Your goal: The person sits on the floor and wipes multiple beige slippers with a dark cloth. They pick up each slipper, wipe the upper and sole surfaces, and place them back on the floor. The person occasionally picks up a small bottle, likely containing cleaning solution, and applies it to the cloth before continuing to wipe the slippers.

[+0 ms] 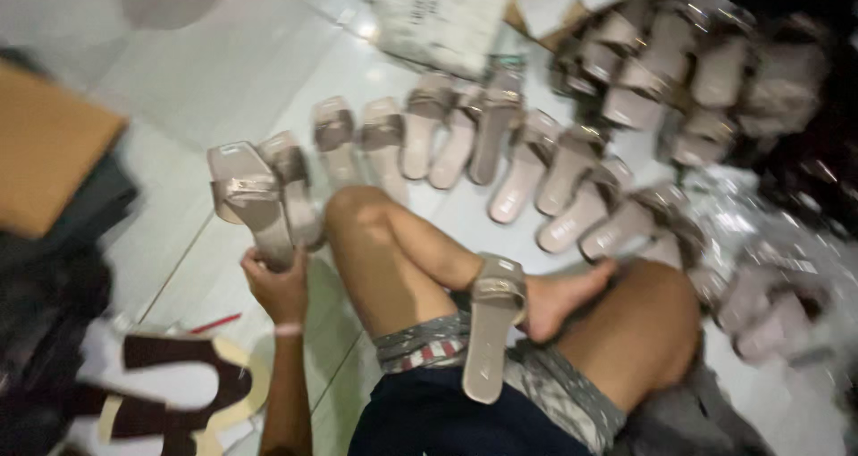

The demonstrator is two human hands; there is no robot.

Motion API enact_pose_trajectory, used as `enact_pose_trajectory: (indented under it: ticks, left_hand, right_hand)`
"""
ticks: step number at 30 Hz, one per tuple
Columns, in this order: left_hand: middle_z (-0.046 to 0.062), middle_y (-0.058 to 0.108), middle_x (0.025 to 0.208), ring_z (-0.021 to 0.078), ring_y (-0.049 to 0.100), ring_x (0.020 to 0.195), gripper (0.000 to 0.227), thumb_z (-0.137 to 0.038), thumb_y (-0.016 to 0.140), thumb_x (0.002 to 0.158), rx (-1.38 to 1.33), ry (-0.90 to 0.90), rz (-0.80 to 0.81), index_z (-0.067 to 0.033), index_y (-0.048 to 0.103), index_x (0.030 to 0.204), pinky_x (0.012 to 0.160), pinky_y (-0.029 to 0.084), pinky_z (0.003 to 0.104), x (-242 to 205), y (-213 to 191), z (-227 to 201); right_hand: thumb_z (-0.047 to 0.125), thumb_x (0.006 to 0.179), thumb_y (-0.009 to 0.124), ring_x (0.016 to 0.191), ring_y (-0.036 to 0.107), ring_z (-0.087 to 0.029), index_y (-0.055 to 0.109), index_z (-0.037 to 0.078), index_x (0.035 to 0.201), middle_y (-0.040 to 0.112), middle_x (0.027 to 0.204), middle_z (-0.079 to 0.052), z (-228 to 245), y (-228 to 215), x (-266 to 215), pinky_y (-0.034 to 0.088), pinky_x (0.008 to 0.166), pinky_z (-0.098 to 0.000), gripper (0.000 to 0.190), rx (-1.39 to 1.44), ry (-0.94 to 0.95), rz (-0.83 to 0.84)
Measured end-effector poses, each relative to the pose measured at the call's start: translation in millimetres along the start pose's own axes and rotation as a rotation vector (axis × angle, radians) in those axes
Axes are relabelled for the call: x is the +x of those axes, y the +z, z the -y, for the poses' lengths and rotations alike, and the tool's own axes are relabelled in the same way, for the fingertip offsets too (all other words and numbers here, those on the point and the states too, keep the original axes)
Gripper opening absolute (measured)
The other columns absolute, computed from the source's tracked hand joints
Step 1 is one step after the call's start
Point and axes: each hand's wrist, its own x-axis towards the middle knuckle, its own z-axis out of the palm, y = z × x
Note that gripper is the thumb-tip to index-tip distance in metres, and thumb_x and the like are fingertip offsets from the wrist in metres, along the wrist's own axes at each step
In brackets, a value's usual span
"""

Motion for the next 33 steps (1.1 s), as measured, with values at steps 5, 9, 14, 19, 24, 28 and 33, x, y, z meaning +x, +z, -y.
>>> enact_pose_trajectory:
  ticks: [5,9,14,19,24,28,33]
  left_hand:
    - [0.021,0.061,0.121,0.0333,0.062,0.108,0.075,-0.029,0.089,0.073,-0.338,0.492,0.483,0.0040,0.054,0.130,0.091,0.053,0.044,-89.5,61.0,-99.5]
    - [0.021,0.063,0.115,0.0386,0.064,0.106,0.071,-0.033,0.088,0.068,-0.176,0.710,0.918,0.0007,0.059,0.123,0.090,0.053,0.046,-137.3,129.9,-146.7]
    - [0.023,0.062,0.118,0.0436,0.062,0.107,0.068,-0.031,0.085,0.070,-0.189,0.702,1.028,0.0008,0.058,0.123,0.090,0.052,0.049,-187.0,192.7,-160.6]
    - [0.028,0.057,0.121,0.0470,0.056,0.115,0.075,-0.041,0.084,0.077,-0.170,0.719,1.029,0.0055,0.052,0.127,0.096,0.047,0.051,-192.3,219.8,-153.7]
    - [0.037,0.045,0.139,0.0520,0.043,0.128,0.097,-0.054,0.080,0.080,-0.014,0.759,1.021,0.0098,0.042,0.142,0.104,0.038,0.057,-175.2,181.0,-153.9]
    - [0.026,0.050,0.138,0.0442,0.045,0.133,0.083,-0.052,0.074,0.081,0.233,0.686,1.090,0.0029,0.048,0.137,0.113,0.036,0.052,-177.7,111.0,-128.6]
    - [0.024,0.057,0.136,0.0442,0.054,0.129,0.041,-0.012,0.058,0.096,-0.173,0.669,0.867,0.0017,0.055,0.135,0.111,0.042,0.049,-197.9,85.1,-90.5]
  right_hand:
    - [0.039,0.097,0.081,0.094,0.066,-0.022,0.033,0.011,0.146,0.064,0.131,-0.012,-26.5,-50.0,41.3,0.048,0.066,-0.0330,0.075,0.222,0.143,-0.115]
    - [0.039,0.096,0.082,0.092,0.066,-0.020,0.031,0.013,0.146,0.065,0.131,-0.011,-32.6,-48.5,62.6,0.048,0.064,-0.0313,0.076,0.474,0.205,-0.102]
    - [0.039,0.095,0.083,0.089,0.067,-0.017,0.029,0.015,0.147,0.066,0.130,-0.009,-34.9,-61.7,75.7,0.048,0.061,-0.0291,0.078,0.711,0.198,-0.082]
    - [0.038,0.096,0.084,0.089,0.070,-0.015,0.026,0.016,0.149,0.066,0.135,-0.009,-41.4,-65.5,78.4,0.046,0.055,-0.0258,0.082,0.701,0.073,-0.043]
    - [0.031,0.100,0.081,0.107,0.079,-0.023,0.018,0.000,0.150,0.064,0.135,-0.020,-45.8,-56.0,72.2,0.067,0.075,-0.0319,0.086,0.251,-0.354,-0.115]
    - [0.019,0.108,0.072,0.115,0.079,-0.035,0.044,-0.008,0.144,0.074,0.131,-0.024,-53.6,-45.1,59.8,0.062,0.095,-0.0399,0.052,0.000,-0.669,0.175]
    - [0.013,0.104,0.070,0.098,0.076,-0.043,0.053,-0.012,0.125,0.075,0.112,-0.028,-59.1,-32.1,51.7,0.060,0.082,-0.0463,0.037,-0.208,-0.874,0.175]
